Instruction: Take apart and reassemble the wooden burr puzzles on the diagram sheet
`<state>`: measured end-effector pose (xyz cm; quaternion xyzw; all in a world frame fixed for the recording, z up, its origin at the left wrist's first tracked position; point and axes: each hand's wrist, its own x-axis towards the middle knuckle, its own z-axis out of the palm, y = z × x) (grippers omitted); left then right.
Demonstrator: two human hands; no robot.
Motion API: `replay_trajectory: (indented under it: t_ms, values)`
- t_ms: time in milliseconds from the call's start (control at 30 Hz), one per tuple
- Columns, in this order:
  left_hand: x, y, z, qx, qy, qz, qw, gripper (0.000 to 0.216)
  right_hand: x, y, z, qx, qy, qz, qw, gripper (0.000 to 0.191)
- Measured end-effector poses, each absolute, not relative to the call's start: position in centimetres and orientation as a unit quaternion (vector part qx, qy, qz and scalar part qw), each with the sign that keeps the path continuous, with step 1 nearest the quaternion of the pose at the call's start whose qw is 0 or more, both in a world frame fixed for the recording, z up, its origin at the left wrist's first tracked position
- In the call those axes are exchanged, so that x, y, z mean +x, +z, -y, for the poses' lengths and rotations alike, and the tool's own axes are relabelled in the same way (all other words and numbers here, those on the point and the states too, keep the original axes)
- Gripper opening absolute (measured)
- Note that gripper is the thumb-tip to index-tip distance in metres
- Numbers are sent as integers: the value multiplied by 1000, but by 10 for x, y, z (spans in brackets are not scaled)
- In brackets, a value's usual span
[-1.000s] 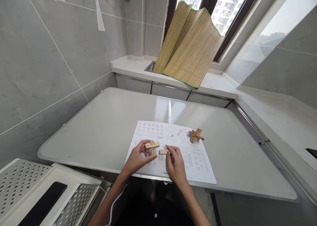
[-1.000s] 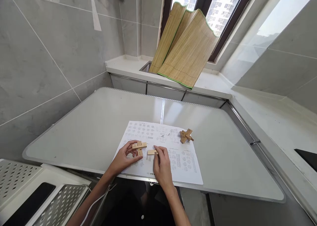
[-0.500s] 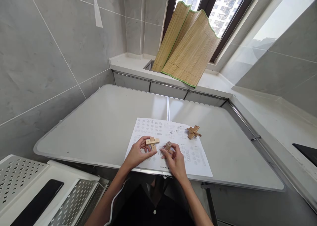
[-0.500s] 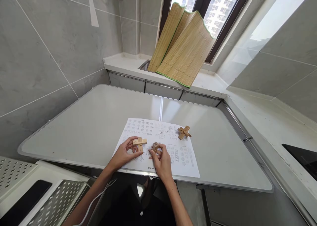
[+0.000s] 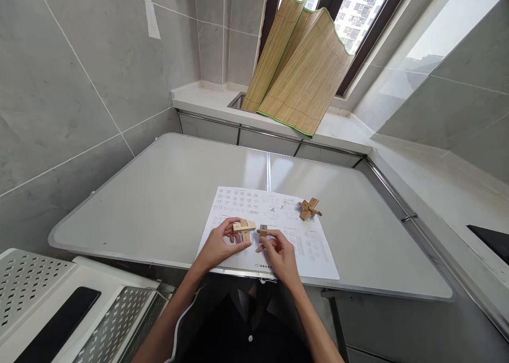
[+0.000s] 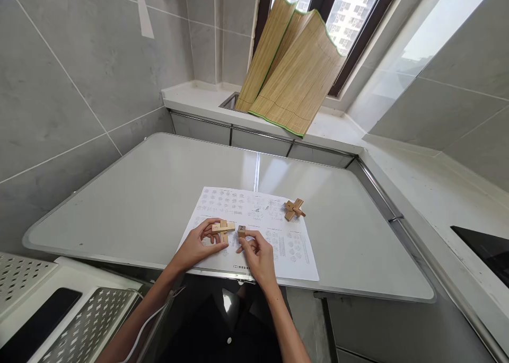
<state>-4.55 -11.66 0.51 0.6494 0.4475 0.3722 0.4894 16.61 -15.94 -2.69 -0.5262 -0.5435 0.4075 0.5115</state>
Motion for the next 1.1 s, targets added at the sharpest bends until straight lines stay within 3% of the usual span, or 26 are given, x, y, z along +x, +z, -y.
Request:
replay_trajectory:
  t_ms: [100, 300, 933, 1100]
  values:
    - [-46, 6, 116, 675, 350, -449, 468, 61, 167, -26, 161, -527, 383, 564, 508, 22]
    - [-45, 8, 116, 710, 317, -451, 438, 63, 163, -24, 165, -492, 448, 557, 497, 20]
    - [-47, 7, 114, 693, 290, -431, 500, 59, 169, -11, 161, -485, 572, 466, 470, 23]
    - [-50, 6, 113, 692, 291, -407, 520, 63, 176, 3, 156, -452, 647, 444, 424, 29]
